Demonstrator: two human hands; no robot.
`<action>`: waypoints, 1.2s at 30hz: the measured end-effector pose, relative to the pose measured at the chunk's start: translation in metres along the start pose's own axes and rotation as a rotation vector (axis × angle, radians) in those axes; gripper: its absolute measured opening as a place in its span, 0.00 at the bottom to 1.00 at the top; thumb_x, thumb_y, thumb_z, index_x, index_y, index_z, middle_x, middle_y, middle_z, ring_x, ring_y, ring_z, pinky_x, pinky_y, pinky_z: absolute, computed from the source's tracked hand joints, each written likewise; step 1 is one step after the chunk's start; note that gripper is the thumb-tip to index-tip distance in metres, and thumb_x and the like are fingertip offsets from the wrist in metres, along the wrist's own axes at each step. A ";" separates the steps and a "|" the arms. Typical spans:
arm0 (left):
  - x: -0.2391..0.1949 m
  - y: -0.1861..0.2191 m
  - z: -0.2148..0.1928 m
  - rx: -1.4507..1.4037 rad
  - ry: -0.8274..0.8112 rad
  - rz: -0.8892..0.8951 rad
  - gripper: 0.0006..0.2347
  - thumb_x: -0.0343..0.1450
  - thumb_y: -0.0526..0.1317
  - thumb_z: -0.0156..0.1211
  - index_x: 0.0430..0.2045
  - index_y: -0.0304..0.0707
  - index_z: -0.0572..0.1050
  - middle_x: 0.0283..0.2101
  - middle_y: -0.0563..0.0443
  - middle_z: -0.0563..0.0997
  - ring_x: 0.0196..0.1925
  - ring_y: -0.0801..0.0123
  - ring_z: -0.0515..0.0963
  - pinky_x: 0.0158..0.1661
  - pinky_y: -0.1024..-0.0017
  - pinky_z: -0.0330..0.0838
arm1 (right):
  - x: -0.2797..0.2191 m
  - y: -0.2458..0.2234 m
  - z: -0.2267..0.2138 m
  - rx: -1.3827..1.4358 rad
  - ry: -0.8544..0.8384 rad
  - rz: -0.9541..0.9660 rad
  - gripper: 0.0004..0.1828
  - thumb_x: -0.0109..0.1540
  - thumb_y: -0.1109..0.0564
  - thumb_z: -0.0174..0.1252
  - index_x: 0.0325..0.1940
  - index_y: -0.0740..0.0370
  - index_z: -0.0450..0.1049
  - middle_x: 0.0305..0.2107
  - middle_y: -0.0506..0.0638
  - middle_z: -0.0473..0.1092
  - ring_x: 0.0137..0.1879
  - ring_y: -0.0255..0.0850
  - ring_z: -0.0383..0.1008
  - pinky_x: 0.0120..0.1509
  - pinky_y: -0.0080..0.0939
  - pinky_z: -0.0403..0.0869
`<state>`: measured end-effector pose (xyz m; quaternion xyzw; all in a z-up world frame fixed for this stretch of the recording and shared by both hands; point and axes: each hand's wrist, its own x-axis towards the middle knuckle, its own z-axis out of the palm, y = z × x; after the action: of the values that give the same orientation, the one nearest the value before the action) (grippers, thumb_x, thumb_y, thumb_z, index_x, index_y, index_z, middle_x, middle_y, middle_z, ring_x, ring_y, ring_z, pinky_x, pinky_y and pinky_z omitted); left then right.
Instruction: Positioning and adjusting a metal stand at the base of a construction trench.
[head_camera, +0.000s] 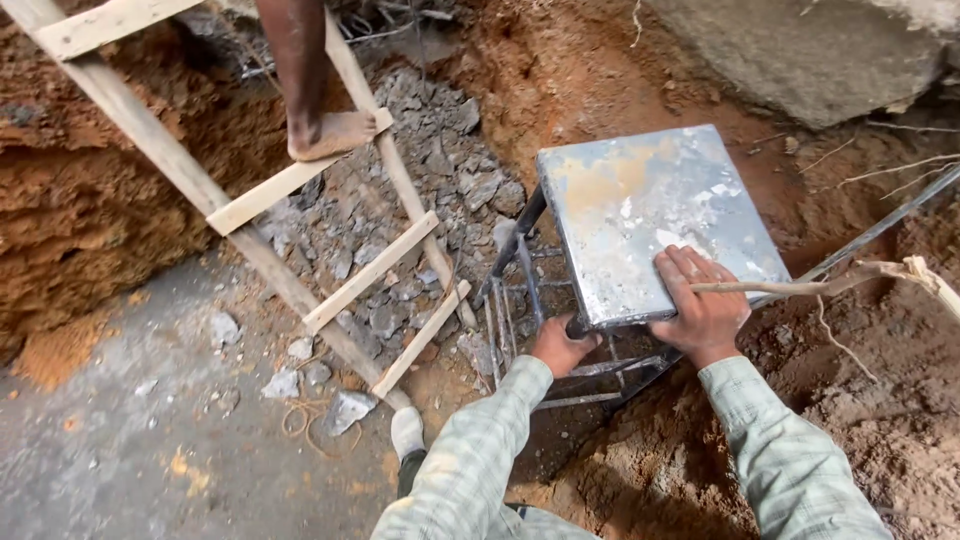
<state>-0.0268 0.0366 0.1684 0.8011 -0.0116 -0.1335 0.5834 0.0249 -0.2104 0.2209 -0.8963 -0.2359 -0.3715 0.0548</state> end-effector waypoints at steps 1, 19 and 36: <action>-0.003 0.003 0.000 -0.006 -0.049 -0.063 0.19 0.68 0.46 0.69 0.48 0.32 0.79 0.44 0.41 0.85 0.42 0.58 0.86 0.53 0.63 0.76 | -0.001 0.001 0.001 -0.014 0.021 -0.008 0.31 0.54 0.52 0.59 0.63 0.48 0.75 0.56 0.48 0.78 0.62 0.45 0.79 0.69 0.47 0.76; -0.004 0.014 0.000 0.014 0.016 0.027 0.15 0.66 0.40 0.68 0.44 0.33 0.81 0.39 0.41 0.87 0.39 0.59 0.86 0.47 0.65 0.78 | -0.001 -0.004 0.001 0.010 0.035 0.025 0.35 0.46 0.54 0.61 0.60 0.48 0.77 0.57 0.46 0.76 0.62 0.42 0.77 0.70 0.47 0.74; 0.026 -0.045 0.025 -0.045 0.086 0.043 0.17 0.61 0.43 0.72 0.37 0.29 0.82 0.32 0.42 0.88 0.32 0.62 0.83 0.40 0.63 0.77 | 0.008 -0.014 -0.040 0.162 0.044 0.026 0.44 0.38 0.51 0.63 0.61 0.56 0.75 0.58 0.52 0.74 0.64 0.51 0.75 0.67 0.56 0.71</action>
<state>-0.0139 0.0235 0.1139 0.7923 -0.0009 -0.0867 0.6039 -0.0019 -0.2054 0.2540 -0.8835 -0.2523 -0.3701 0.1371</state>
